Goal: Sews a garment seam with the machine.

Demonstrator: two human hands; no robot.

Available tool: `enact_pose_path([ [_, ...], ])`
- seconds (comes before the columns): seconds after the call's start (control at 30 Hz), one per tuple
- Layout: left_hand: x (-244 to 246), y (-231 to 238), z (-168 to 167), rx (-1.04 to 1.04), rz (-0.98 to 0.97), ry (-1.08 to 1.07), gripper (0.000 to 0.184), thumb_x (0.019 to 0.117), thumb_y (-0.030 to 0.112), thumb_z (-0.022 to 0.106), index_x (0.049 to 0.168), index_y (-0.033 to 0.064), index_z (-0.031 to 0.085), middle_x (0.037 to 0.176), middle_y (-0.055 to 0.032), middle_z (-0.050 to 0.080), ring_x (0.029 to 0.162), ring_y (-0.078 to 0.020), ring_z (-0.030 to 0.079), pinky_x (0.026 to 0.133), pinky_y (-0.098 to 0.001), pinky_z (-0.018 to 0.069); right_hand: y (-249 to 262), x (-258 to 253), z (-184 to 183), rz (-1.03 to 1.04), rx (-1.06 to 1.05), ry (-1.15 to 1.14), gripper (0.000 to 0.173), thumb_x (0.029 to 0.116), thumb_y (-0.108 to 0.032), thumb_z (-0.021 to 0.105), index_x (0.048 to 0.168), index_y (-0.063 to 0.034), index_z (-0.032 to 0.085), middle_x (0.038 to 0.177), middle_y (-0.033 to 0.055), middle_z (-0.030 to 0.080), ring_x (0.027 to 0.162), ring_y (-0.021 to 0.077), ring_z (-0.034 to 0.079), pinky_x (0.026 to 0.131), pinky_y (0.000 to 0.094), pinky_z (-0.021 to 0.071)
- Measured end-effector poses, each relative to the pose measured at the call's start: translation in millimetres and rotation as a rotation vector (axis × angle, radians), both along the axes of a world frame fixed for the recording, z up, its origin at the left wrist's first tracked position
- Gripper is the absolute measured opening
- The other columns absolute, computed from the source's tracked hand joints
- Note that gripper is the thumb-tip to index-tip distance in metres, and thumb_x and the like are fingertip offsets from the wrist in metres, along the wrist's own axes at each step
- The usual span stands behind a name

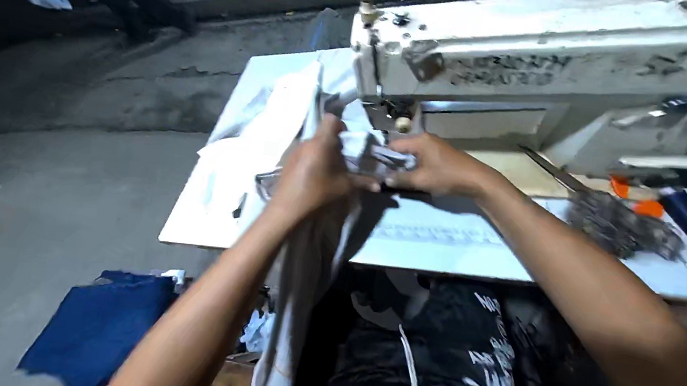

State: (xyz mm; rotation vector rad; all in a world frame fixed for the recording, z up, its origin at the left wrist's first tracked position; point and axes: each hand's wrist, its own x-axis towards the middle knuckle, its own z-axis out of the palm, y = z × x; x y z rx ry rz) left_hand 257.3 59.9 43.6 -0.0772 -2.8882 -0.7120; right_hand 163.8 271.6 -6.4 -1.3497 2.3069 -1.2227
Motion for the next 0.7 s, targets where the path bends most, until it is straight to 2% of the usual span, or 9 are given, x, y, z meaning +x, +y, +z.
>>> enact_pose_path([
  [0.1,35.8,27.7,5.1,-0.268,-0.004,0.196,0.039,0.0889,0.012,0.076,0.124,0.0046,0.062,0.093,-0.0163,0.070,0.076,-0.0345,0.071,0.062,-0.0523,0.0582,2.9,11.3,-22.3,-0.022,-0.124,0.475,0.026,0.0826,-0.001,0.068,0.108,0.0008,0.073,0.107,0.0161,0.073,0.105,0.0306,0.070,0.098,0.0510,0.0539],
  [0.2,62.5,51.3,-22.2,-0.393,-0.282,0.354,0.016,0.0944,0.008,0.064,0.109,0.0084,0.070,0.093,-0.0159,0.071,0.069,-0.0309,0.070,0.053,-0.0411,0.0560,11.6,17.5,-47.0,0.008,-0.190,0.694,0.023,0.0944,-0.010,0.053,0.094,-0.0051,0.075,0.098,0.0126,0.076,0.099,0.0322,0.073,0.103,0.0598,0.0479],
  [0.27,82.6,58.0,-33.7,-0.355,-0.460,0.028,0.018,0.0963,0.011,0.063,0.112,0.0057,0.070,0.091,-0.0173,0.069,0.070,-0.0325,0.070,0.054,-0.0441,0.0562,21.1,29.3,-55.7,0.073,-0.013,0.643,0.028,0.0804,-0.004,0.058,0.099,-0.0103,0.078,0.108,0.0090,0.076,0.105,0.0338,0.072,0.102,0.0677,0.0456],
  [0.33,78.4,53.6,-28.1,-0.301,-0.568,-0.332,0.029,0.0957,0.027,0.069,0.111,0.0030,0.069,0.093,-0.0176,0.070,0.079,-0.0355,0.070,0.063,-0.0525,0.0549,24.7,43.3,-49.5,0.082,0.151,0.566,0.045,0.0693,0.006,0.065,0.109,-0.0098,0.078,0.119,0.0111,0.073,0.115,0.0381,0.068,0.101,0.0725,0.0432],
  [0.4,59.4,42.5,-18.1,-0.204,-0.553,-0.288,0.033,0.0940,0.037,0.070,0.099,0.0044,0.073,0.088,-0.0148,0.071,0.082,-0.0342,0.070,0.066,-0.0558,0.0533,26.1,54.6,-34.7,0.089,0.270,0.538,0.040,0.0745,0.005,0.067,0.111,-0.0078,0.077,0.122,0.0150,0.071,0.118,0.0409,0.065,0.102,0.0743,0.0409],
  [0.47,28.4,26.9,-24.7,-0.176,-0.502,-0.017,0.023,0.0943,0.027,0.069,0.101,0.0052,0.073,0.096,-0.0140,0.071,0.088,-0.0326,0.071,0.069,-0.0523,0.0563,23.3,57.5,-27.5,0.099,0.336,0.531,0.027,0.0849,-0.014,0.055,0.099,-0.0059,0.076,0.115,0.0196,0.070,0.113,0.0436,0.066,0.098,0.0740,0.0415],
  [0.57,-3.1,-8.1,-57.7,-0.209,-0.537,0.103,0.020,0.0980,0.021,0.064,0.105,0.0058,0.075,0.113,-0.0129,0.073,0.107,-0.0305,0.070,0.088,-0.0515,0.0557,8.8,62.2,-19.2,0.038,0.369,0.489,0.051,0.1013,-0.037,0.037,0.110,-0.0068,0.076,0.114,0.0185,0.071,0.110,0.0414,0.068,0.102,0.0725,0.0409],
  [0.6,-2.8,-14.4,-70.2,-0.216,-0.553,0.132,0.019,0.0981,0.020,0.063,0.101,0.0074,0.076,0.110,-0.0103,0.073,0.104,-0.0275,0.070,0.088,-0.0498,0.0558,6.7,67.4,-22.4,-0.020,0.349,0.490,0.052,0.1052,-0.043,0.038,0.108,-0.0068,0.075,0.110,0.0166,0.072,0.107,0.0387,0.069,0.101,0.0691,0.0443],
  [0.7,1.7,-20.9,-81.7,-0.242,-0.568,0.167,0.023,0.0986,0.026,0.060,0.095,0.0121,0.078,0.100,-0.0057,0.071,0.095,-0.0237,0.069,0.080,-0.0467,0.0557,5.1,80.1,-45.7,-0.170,0.255,0.463,0.032,0.1026,-0.029,0.055,0.115,-0.0060,0.074,0.107,0.0136,0.072,0.103,0.0329,0.070,0.097,0.0568,0.0529],
])
